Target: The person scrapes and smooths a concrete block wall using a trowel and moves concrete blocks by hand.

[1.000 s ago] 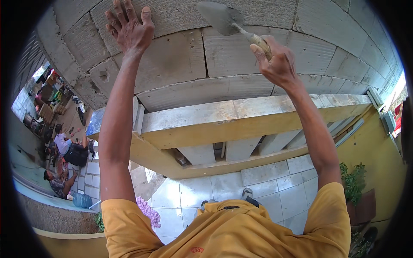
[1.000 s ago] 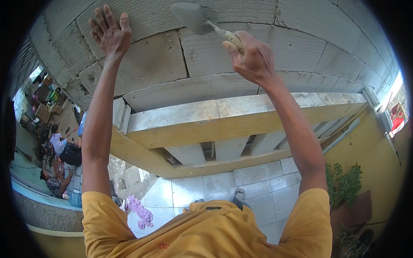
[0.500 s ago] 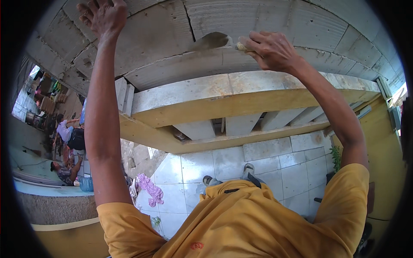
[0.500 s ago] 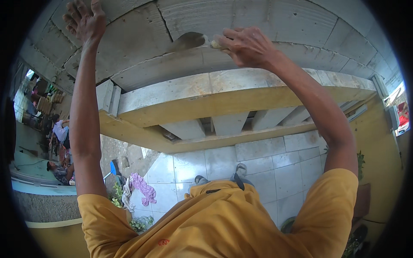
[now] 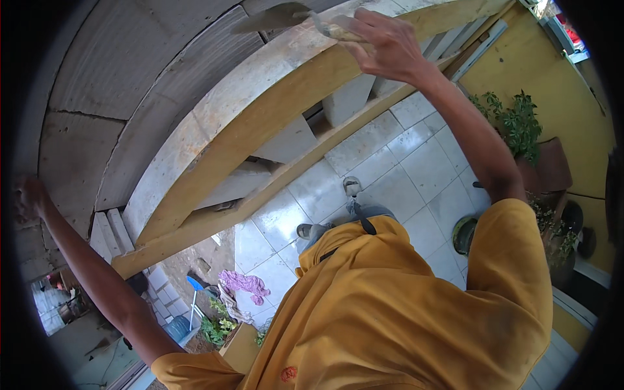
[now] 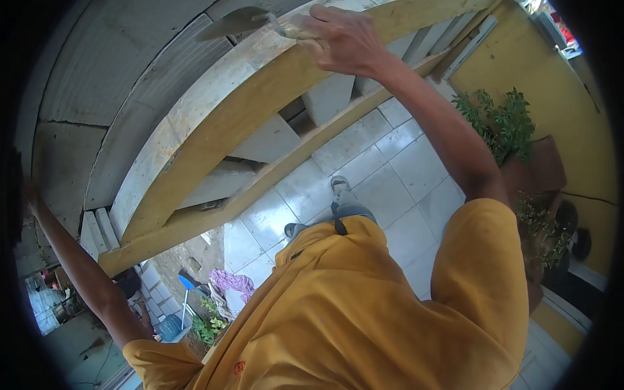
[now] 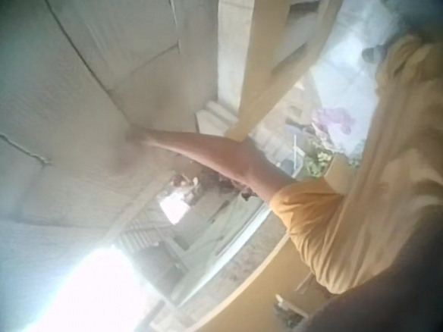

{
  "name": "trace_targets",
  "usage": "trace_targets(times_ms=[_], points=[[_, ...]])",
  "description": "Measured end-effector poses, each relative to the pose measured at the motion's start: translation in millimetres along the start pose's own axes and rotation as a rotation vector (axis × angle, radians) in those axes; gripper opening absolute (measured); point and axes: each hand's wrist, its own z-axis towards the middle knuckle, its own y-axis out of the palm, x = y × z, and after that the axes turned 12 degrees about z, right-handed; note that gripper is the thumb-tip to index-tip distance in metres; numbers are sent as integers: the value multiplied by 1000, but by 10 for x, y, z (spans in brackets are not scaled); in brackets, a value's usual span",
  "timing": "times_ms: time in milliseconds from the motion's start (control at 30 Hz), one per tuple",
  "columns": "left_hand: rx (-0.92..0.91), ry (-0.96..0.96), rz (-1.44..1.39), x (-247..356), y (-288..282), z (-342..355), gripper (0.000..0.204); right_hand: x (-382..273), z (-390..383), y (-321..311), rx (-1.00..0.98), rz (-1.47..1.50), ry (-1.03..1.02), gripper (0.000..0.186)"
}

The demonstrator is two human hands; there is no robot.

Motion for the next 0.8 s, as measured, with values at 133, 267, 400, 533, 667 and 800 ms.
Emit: trace_targets(times_ms=[133, 267, 400, 533, 667, 800], points=[[-247, -14, 496, -311, 67, -125, 59, 78, -849, 18, 395, 235, 323, 36], [-672, 595, 1602, -592, -12, -241, 49, -212, -1871, 227, 613, 432, 830, 27], [-791, 714, 1758, -354, -350, -454, 45, -380, -2507, 246, 766, 401, 1438, 29], [-129, -562, 83, 452, -734, -649, 66, 104, -2330, -36, 850, 415, 1410, 33], [331, -85, -301, 1446, -901, -289, 75, 517, -1221, -40, 948, 660, 1043, 30], [329, -129, -537, 2258, -1005, -164, 73, 478, 52, 45, 972, 1066, 1006, 33]])
